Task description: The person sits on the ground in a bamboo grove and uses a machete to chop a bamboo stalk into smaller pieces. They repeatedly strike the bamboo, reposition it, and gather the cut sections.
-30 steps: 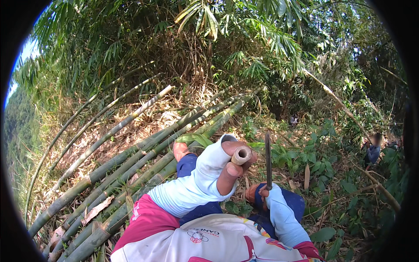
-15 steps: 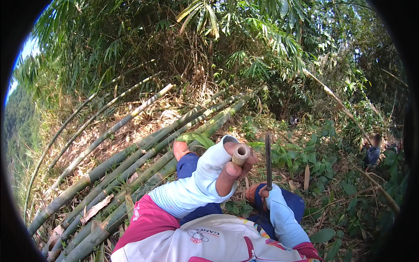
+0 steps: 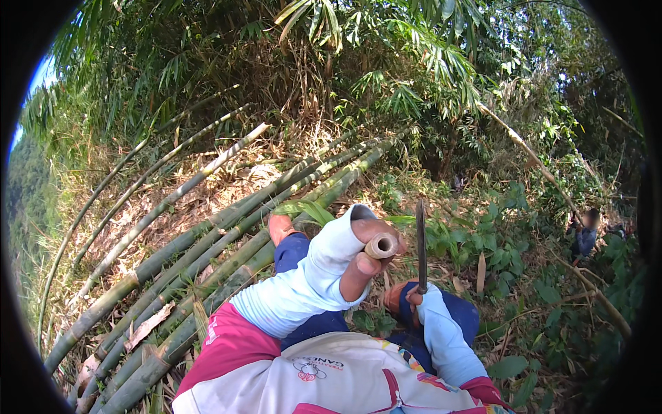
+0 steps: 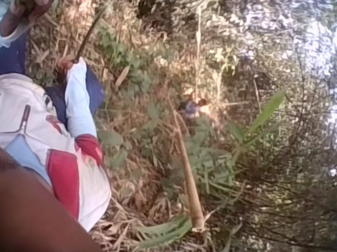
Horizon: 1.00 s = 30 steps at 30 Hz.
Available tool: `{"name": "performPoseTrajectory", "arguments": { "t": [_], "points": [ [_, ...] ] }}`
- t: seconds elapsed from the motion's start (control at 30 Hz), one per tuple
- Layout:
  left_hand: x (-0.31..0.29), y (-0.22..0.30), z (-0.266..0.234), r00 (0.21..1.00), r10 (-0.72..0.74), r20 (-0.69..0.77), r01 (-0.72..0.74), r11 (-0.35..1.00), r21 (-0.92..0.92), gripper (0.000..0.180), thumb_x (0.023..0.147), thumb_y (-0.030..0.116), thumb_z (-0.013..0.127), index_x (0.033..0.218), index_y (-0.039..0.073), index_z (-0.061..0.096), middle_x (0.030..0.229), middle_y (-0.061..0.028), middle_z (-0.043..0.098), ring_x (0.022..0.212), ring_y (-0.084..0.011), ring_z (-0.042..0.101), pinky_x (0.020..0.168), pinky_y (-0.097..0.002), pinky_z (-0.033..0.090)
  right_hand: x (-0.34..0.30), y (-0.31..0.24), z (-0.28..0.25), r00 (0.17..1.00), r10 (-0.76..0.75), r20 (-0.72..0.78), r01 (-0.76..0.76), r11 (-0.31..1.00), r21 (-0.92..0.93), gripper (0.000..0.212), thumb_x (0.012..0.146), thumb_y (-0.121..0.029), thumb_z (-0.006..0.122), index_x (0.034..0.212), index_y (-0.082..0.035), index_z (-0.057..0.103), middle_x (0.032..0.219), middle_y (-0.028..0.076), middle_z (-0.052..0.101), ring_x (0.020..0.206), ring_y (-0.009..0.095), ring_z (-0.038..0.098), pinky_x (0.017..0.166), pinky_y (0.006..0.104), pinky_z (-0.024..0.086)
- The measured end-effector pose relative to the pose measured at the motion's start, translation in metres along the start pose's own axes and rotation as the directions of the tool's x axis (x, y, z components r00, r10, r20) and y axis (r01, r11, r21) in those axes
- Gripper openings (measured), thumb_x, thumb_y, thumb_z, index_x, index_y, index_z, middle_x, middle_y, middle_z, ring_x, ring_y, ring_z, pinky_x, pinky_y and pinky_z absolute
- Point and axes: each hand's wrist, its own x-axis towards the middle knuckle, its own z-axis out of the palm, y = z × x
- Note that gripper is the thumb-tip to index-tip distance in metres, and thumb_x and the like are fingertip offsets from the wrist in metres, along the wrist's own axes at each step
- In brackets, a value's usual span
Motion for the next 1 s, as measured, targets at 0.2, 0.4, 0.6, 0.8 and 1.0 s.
{"name": "performPoseTrajectory", "arguments": {
  "t": [0.2, 0.4, 0.6, 0.8, 1.0],
  "points": [
    [0.017, 0.011, -0.010, 0.962, 0.029, 0.271, -0.089, 0.973, 0.211, 0.044, 0.098, 0.044, 0.047, 0.097, 0.002, 0.061, 0.078, -0.0103, 0.063, 0.067, -0.0270, 0.062, 0.060, -0.0355, 0.048, 0.001, 0.003, -0.004, 0.998, 0.065, 0.018, -0.065, 0.998, 0.002, 0.014, 0.069, -0.004, 0.064, 0.070, -0.002, 0.050, 0.056, 0.016, 0.049, 0.047, 0.026, 0.046, 0.041, 0.0359, 0.035],
    [0.012, 0.009, -0.005, 0.977, 0.075, 0.202, -0.120, 0.968, 0.220, 0.040, 0.099, 0.041, 0.047, 0.095, 0.003, 0.060, 0.080, -0.0105, 0.064, 0.068, -0.0272, 0.063, 0.061, -0.0359, 0.049, 0.009, 0.017, -0.009, 0.994, 0.103, 0.039, -0.103, 0.995, -0.001, 0.015, 0.067, -0.001, 0.064, 0.072, -0.002, 0.049, 0.056, 0.017, 0.049, 0.047, 0.026, 0.046, 0.041, 0.0361, 0.036],
    [0.014, 0.008, -0.011, 0.968, 0.048, 0.245, -0.115, 0.957, 0.268, 0.041, 0.098, 0.042, 0.048, 0.093, 0.004, 0.061, 0.079, -0.0101, 0.064, 0.067, -0.0266, 0.063, 0.061, -0.0348, 0.048, 0.011, 0.023, -0.010, 0.991, 0.134, 0.022, -0.134, 0.991, -0.024, 0.018, 0.065, 0.002, 0.065, 0.075, 0.000, 0.050, 0.058, 0.018, 0.049, 0.049, 0.026, 0.047, 0.043, 0.0362, 0.036],
    [0.013, 0.006, -0.012, 0.964, 0.037, 0.264, -0.103, 0.965, 0.242, 0.040, 0.098, 0.041, 0.048, 0.093, 0.004, 0.061, 0.078, -0.0098, 0.064, 0.066, -0.0263, 0.063, 0.060, -0.0346, 0.048, 0.012, 0.023, -0.011, 0.995, 0.091, 0.051, -0.092, 0.996, 0.018, 0.019, 0.066, 0.004, 0.066, 0.075, 0.000, 0.050, 0.060, 0.018, 0.050, 0.050, 0.027, 0.047, 0.044, 0.0358, 0.035],
    [0.009, 0.003, -0.011, 0.972, 0.060, 0.226, -0.114, 0.965, 0.235, 0.036, 0.099, 0.039, 0.049, 0.095, 0.004, 0.060, 0.079, -0.0098, 0.064, 0.066, -0.0262, 0.063, 0.060, -0.0342, 0.049, 0.016, 0.026, -0.013, 0.954, 0.078, 0.289, -0.187, 0.910, 0.370, 0.017, 0.068, 0.005, 0.065, 0.075, 0.001, 0.050, 0.061, 0.018, 0.050, 0.049, 0.026, 0.048, 0.043, 0.0359, 0.035]
  ]
}}
